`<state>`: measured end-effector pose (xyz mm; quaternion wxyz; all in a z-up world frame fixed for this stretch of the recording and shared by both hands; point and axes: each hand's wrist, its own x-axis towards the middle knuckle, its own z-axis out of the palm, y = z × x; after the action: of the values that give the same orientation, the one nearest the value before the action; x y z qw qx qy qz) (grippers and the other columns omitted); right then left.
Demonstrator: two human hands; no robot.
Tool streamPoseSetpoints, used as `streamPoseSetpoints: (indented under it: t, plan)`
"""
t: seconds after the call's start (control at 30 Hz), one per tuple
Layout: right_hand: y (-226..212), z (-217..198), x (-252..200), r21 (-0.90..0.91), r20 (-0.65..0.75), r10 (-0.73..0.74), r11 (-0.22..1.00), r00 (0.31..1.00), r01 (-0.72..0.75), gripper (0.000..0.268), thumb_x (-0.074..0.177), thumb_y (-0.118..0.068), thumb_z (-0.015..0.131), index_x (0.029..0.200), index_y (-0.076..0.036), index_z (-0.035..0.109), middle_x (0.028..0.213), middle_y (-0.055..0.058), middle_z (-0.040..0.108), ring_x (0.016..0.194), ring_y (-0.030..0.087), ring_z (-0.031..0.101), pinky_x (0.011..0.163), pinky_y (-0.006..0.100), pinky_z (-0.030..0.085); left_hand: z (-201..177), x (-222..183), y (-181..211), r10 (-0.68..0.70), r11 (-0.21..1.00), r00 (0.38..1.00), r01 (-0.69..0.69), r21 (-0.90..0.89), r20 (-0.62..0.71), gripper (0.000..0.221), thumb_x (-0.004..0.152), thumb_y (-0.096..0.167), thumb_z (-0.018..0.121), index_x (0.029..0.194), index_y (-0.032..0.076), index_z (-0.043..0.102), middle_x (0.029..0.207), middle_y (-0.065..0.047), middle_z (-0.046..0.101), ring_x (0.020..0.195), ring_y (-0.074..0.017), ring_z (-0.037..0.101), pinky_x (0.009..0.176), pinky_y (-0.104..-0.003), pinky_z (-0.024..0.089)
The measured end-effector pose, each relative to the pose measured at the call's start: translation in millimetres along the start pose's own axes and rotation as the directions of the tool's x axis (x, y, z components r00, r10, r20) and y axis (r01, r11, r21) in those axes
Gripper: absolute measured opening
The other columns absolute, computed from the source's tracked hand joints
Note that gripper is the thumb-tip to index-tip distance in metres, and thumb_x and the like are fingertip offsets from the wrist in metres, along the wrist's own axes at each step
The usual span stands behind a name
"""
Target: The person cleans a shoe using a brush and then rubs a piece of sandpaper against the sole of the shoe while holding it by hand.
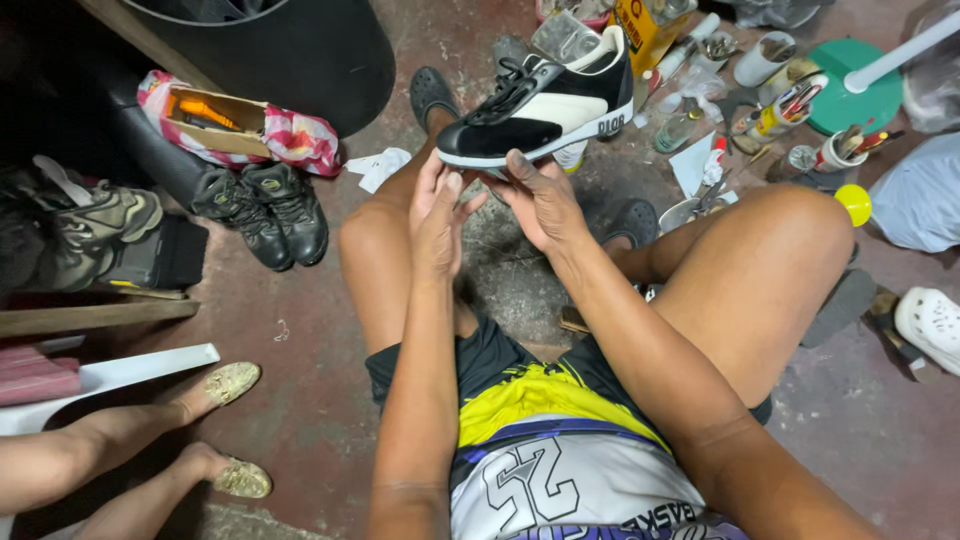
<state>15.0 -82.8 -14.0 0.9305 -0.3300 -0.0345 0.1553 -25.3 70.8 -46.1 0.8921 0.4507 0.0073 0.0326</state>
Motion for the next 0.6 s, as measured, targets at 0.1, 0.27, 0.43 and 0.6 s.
streamPoseSetpoints:
  t: [0.1, 0.27, 0.43, 0.6]
  plan:
    - [6.0, -3.8, -3.3, 0.046, 0.01, 0.009, 0.999, 1.0, -0.009, 0.073, 0.085, -0.026, 0.086, 0.141, -0.001, 0.045, 0.132, 0.012, 0.061, 0.128, 0.029, 0.059, 0.114, 0.051, 0.048, 5.4, -0.9, -6.5, 0.047, 0.999, 0.996, -0.047, 0.003, -0.08, 0.059, 0.1, 0.032, 0.068, 0.149, 0.007, 0.046, 0.141, -0.006, 0.058, 0.127, -0.0174, 0.058, 0.096, -0.033, 0.054]
    - [11.2, -7.0, 1.1, 0.094, -0.039, 0.014, 0.996, 0.999, -0.01, 0.064, 0.086, -0.024, 0.086, 0.134, -0.006, 0.049, 0.118, 0.004, 0.06, 0.114, 0.021, 0.059, 0.112, 0.055, 0.05, 0.8, 6.4, -6.3, 0.171, 0.978, 0.967, -0.142, 0.156, -0.189, 0.053, 0.103, 0.03, 0.072, 0.144, 0.0, 0.055, 0.132, -0.01, 0.065, 0.117, -0.0152, 0.062, 0.09, -0.028, 0.052]
    - [9.4, -11.1, -3.6, 0.09, -0.077, 0.017, 0.996, 0.997, -0.01, 0.056, 0.086, -0.026, 0.086, 0.126, -0.002, 0.056, 0.111, 0.008, 0.064, 0.112, 0.024, 0.063, 0.109, 0.053, 0.052, 5.5, 4.9, -9.2, 0.159, 0.985, 0.974, -0.145, 0.093, -0.161, 0.052, 0.101, 0.033, 0.069, 0.141, 0.004, 0.053, 0.128, -0.004, 0.066, 0.115, -0.0124, 0.065, 0.089, -0.026, 0.055]
    - [4.7, 0.0, -10.8, -0.125, -0.082, -0.048, 0.992, 0.996, 0.037, 0.059, 0.085, -0.025, 0.087, 0.129, 0.0, 0.056, 0.12, 0.01, 0.067, 0.113, 0.022, 0.065, 0.104, 0.042, 0.053, 8.3, 5.5, -7.9, 0.041, 0.999, 0.989, -0.036, 0.037, -0.139, 0.057, 0.099, 0.032, 0.07, 0.145, 0.007, 0.049, 0.13, -0.007, 0.064, 0.113, -0.0139, 0.063, 0.089, -0.027, 0.054]
